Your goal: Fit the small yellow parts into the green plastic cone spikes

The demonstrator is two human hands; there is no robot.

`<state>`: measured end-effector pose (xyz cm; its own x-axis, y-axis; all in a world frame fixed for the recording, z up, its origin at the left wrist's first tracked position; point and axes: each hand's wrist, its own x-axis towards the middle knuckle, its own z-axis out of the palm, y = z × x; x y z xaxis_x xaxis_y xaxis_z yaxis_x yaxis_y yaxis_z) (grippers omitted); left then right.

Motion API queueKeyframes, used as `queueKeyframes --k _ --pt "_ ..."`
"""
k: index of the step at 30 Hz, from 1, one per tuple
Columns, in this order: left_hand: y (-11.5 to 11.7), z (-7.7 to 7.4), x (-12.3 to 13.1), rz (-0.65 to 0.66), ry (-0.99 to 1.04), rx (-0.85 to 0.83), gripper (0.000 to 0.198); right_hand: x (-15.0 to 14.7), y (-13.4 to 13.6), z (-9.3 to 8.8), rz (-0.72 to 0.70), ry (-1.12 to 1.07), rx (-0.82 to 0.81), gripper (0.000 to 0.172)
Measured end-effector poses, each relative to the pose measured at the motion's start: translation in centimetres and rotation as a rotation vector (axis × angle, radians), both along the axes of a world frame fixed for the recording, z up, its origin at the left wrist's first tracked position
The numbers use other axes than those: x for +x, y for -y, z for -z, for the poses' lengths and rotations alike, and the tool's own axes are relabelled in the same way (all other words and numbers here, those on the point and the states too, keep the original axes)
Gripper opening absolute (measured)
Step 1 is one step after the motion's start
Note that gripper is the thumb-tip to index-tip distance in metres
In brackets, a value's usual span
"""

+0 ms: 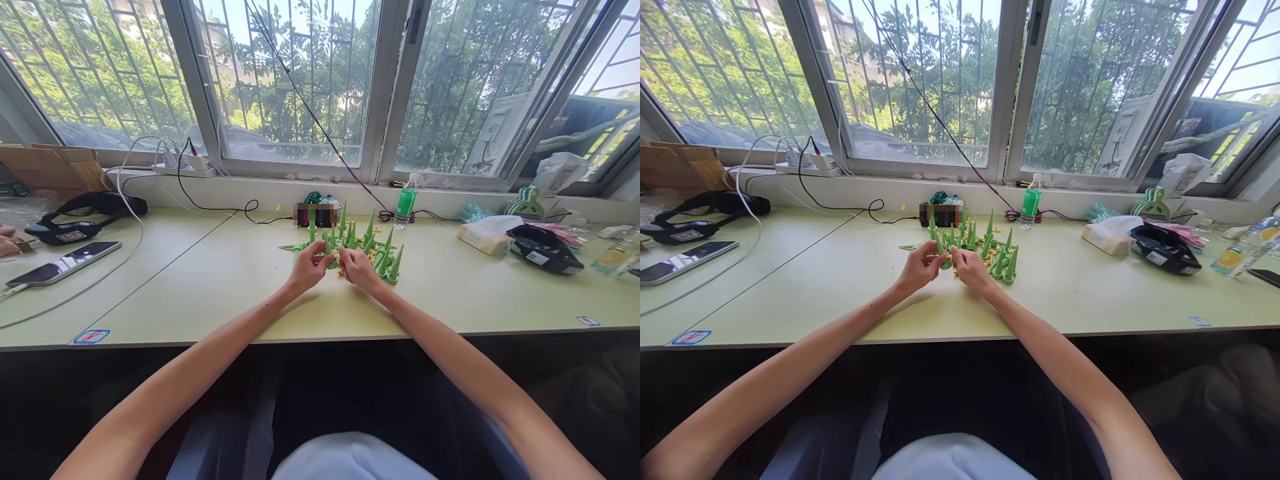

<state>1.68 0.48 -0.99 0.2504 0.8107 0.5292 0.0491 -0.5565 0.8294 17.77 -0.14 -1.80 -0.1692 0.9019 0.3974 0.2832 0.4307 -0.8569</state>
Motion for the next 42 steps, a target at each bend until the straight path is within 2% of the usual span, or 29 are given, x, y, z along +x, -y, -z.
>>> queueKeyframes --k 4,10,17,22,30,34,38,42 --pt "0.1 -0.4 -0.1 0.064 0.09 -0.166 0.037 0.2 0.4 -0.3 0.09 0.154 0.176 0.054" --pt "0.6 -0.8 -0.3 0.147 0.109 -0.261 0.041 0.4 0.6 -0.3 0.113 0.282 0.277 0.053" --pt "0.7 -0.4 -0.4 0.139 -0.039 -0.126 0.033 0.4 0.3 0.1 0.122 0.287 0.284 0.06" --pt "0.7 0.1 -0.3 0.106 -0.117 -0.002 0.024 0.3 -0.2 0.2 0.149 0.259 0.203 0.059" --pt "0.9 0.2 -0.2 0.058 -0.174 0.116 0.017 0.4 -0.4 0.5 0.107 0.206 0.071 0.054" --pt "0.7 0.1 0.0 0.084 -0.11 0.014 0.024 0.3 -0.6 0.5 0.168 0.189 0.128 0.056" --pt "0.3 -0.3 -0.1 0.094 -0.028 -0.122 0.034 0.3 -0.2 0.1 0.216 0.21 0.249 0.049" --pt "0.3 -0.7 -0.2 0.108 0.053 -0.215 0.035 0.6 0.2 -0.2 0.145 0.217 0.241 0.044"
